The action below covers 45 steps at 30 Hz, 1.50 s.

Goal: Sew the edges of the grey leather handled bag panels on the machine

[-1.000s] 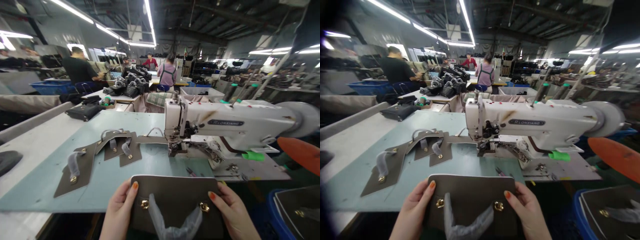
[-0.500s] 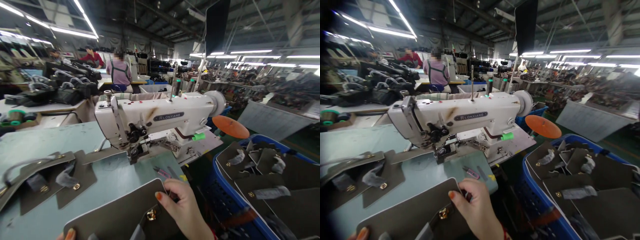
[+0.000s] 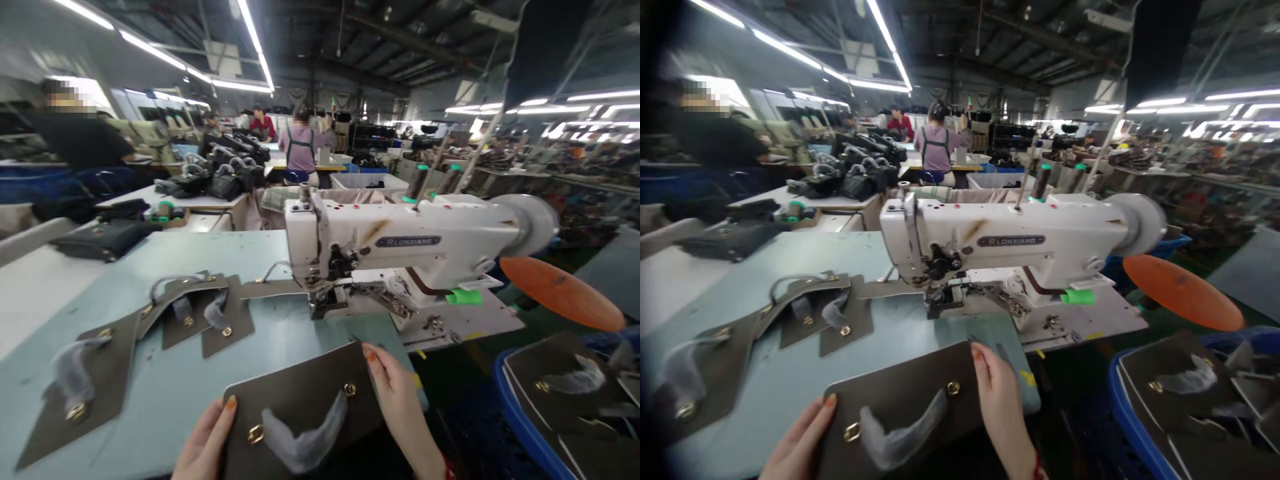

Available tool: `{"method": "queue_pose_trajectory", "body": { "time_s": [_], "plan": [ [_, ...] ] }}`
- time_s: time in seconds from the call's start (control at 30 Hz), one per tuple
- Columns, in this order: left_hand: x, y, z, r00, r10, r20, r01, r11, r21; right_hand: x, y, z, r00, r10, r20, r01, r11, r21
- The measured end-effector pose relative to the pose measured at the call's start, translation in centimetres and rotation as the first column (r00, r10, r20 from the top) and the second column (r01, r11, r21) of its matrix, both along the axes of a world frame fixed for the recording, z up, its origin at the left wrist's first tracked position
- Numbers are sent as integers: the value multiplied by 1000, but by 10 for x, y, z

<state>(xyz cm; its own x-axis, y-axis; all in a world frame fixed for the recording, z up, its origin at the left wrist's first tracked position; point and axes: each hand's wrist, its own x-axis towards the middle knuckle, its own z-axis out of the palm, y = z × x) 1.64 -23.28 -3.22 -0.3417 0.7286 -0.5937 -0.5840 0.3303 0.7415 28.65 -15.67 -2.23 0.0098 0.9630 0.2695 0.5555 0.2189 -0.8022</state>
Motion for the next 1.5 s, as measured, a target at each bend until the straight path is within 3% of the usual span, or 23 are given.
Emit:
{"method": "queue_pose_trajectory", "body": {
  "time_s": [0.07,0.13,0.2,0.27,0.33,0.47,0.57,0.63,0.73,0.83,1.03,1.13,1.27,1.33,1.4,1.5],
  "plan": [
    [7,-2,1,1000,20,-3,-20,999,44,-16,-2,-15,997,14,70,-22,994,111],
    [16,-5,2,999,27,28,-29,995,99,-41,-17,-22,980,151,127,-174,967,189],
    [25,-8,4,993,-20,112,1,986,167,-70,-38,-23,935,312,165,-348,894,281],
    [33,-11,7,982,-88,166,48,972,230,-93,-56,-22,904,375,207,-423,855,300],
    [39,-12,10,974,-155,162,108,958,266,-105,-64,-20,897,376,231,-431,858,279],
    [45,-10,6,957,-285,49,250,900,356,-89,-53,-7,844,494,209,-521,847,104],
    [48,-6,-6,947,-311,-78,315,854,414,-65,-41,11,792,597,131,-597,801,-42],
    [49,-3,-15,929,-328,-173,371,825,427,-52,-38,19,791,608,72,-604,794,-68],
    [53,2,-24,874,-341,-346,468,784,409,-42,-39,25,805,594,11,-593,805,-26],
    [63,3,-22,811,-311,-496,522,767,373,-37,-43,27,835,549,37,-551,833,59],
    [93,1,-8,778,-82,-623,419,807,417,-43,-50,23,847,369,383,-462,867,187],
    [91,7,-14,759,-119,-640,433,826,360,-55,-48,12,828,210,520,-401,869,288],
    [78,19,-15,653,-160,-740,535,789,302,-65,-43,9,819,39,572,-327,852,410],
    [70,23,-2,583,-127,-802,584,752,305,-63,-41,23,801,-35,597,-304,836,457],
    [58,24,19,478,-80,-875,669,678,304,-54,-41,48,763,-81,641,-312,823,474],
    [35,20,55,228,-15,-974,860,472,194,-35,-42,91,684,6,729,-468,771,432]
  ]
}}
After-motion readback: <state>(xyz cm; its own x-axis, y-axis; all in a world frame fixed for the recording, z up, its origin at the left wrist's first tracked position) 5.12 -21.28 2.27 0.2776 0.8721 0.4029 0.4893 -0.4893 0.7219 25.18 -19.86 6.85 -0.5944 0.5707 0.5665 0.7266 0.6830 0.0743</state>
